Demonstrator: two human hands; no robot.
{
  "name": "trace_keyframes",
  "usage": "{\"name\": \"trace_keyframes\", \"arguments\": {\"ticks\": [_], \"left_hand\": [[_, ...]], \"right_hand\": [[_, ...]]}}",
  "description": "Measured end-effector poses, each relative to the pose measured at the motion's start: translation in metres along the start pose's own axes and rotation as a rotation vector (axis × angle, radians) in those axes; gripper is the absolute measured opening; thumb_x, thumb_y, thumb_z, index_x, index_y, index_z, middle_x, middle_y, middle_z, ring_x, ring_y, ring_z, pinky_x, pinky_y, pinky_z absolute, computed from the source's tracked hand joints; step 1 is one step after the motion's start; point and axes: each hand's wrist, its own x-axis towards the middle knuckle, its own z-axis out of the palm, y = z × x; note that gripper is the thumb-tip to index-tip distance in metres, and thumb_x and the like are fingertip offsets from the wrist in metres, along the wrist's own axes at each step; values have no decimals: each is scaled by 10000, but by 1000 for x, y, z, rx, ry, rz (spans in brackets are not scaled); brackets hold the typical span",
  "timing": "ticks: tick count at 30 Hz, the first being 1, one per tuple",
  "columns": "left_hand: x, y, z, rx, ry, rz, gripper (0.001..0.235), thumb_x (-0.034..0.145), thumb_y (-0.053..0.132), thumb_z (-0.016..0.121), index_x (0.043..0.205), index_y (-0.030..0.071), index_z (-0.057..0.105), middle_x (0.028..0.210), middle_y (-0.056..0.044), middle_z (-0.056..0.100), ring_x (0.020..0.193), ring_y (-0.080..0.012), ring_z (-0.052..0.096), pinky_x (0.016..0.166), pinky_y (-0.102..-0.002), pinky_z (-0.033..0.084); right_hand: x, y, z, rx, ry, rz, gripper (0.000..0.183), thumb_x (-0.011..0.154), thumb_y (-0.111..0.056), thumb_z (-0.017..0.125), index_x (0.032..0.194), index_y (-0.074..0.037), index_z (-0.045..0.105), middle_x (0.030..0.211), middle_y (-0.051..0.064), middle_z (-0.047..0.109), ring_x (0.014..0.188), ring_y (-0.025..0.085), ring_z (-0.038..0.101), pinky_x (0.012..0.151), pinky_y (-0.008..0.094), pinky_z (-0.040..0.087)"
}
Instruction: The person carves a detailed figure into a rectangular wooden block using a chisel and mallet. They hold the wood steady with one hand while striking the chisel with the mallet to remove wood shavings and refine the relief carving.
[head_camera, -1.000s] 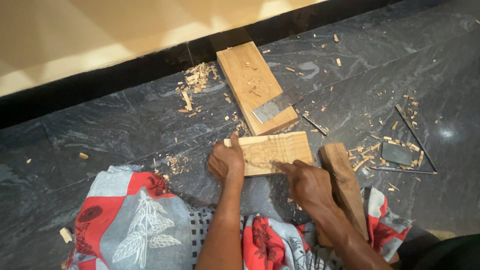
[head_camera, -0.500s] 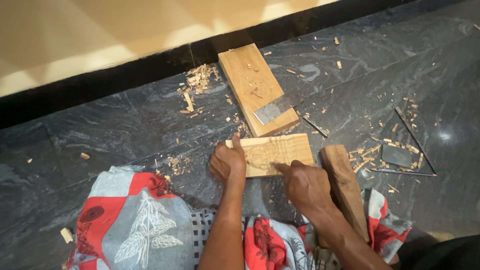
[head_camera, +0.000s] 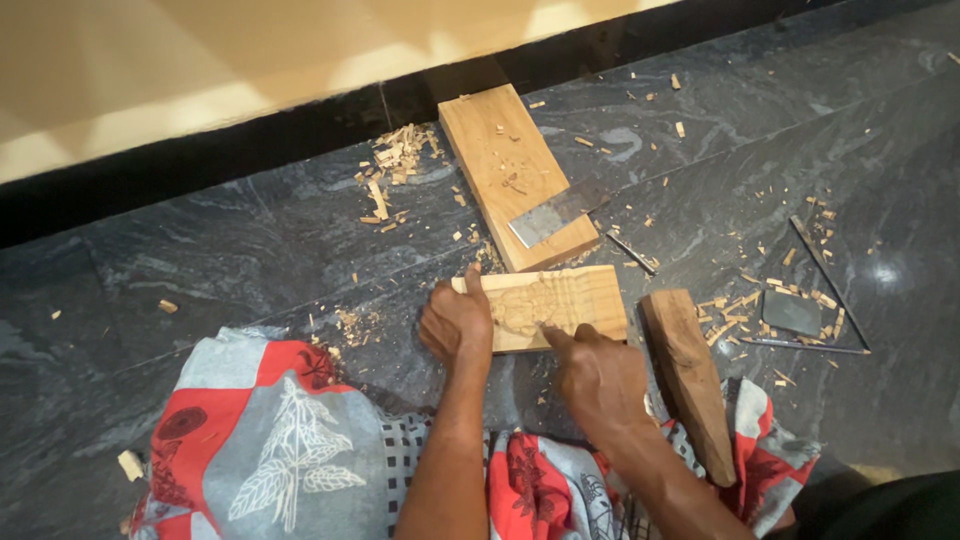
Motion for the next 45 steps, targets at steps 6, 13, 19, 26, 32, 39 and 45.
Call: {"name": "trace_keyframes", "arguments": {"ticks": [6,13,19,26,32,39,45], "left_hand": [[0,0,1,-3,-13,-18,518,891,528,696,908,15,758,931,-266,732,887,-468,703,823,-555,529],[-1,2,-2,6,-53,-64,523,896,538,701,933,20,757,903,-281,726,861,-460,709,811,-559,526],[-1,-1,1,-1,-34,-40,494,897,503,702,915,13,757,898,-269,730,846,-452,713,802,-551,532],[-2,2,-2,-16,-20,-36,496,893,514,705,903,22,760,902,-262,733,855,-451,709,810,-549,530],[-1,1,-3,-16,-54,-52,505,901,523,691,937,24,758,922,-263,733,875,-455,707,821,-548,526],[0,-1,-1,-1,-44,-30,528,910,532,692,965,11,761,954,-275,732,901,-457,709,853,-534,530],[4,-13,10,-31,-4,-20,556,851,567,706,929,21,771,980,-242,746,919,-445,708,844,-533,535]], "right_hand": [[-16,-11,-6,-34,-4,4,467,771,-24,570,1195,-117,742,808,180,692,652,347,703,540,460,547],[-16,-19,-3,-80,20,-25,440,759,5,575,1171,-42,722,820,208,692,665,331,726,513,432,572],[-11,-22,10,-87,19,8,333,761,-65,619,1071,-77,738,782,176,698,624,364,711,527,467,554],[-11,-20,13,-74,49,-31,353,778,-62,592,1101,-59,735,791,202,701,595,367,702,512,470,546],[-10,-23,21,-97,58,-15,346,852,-92,573,1155,-49,734,771,227,701,562,372,689,501,469,533],[-7,-16,31,-32,-24,105,242,990,-170,561,1090,-121,776,728,188,714,643,368,689,606,494,521],[-30,30,-10,960,-156,663,406,934,-63,603,1305,-151,741,647,13,627,527,102,521,477,293,430]]}}
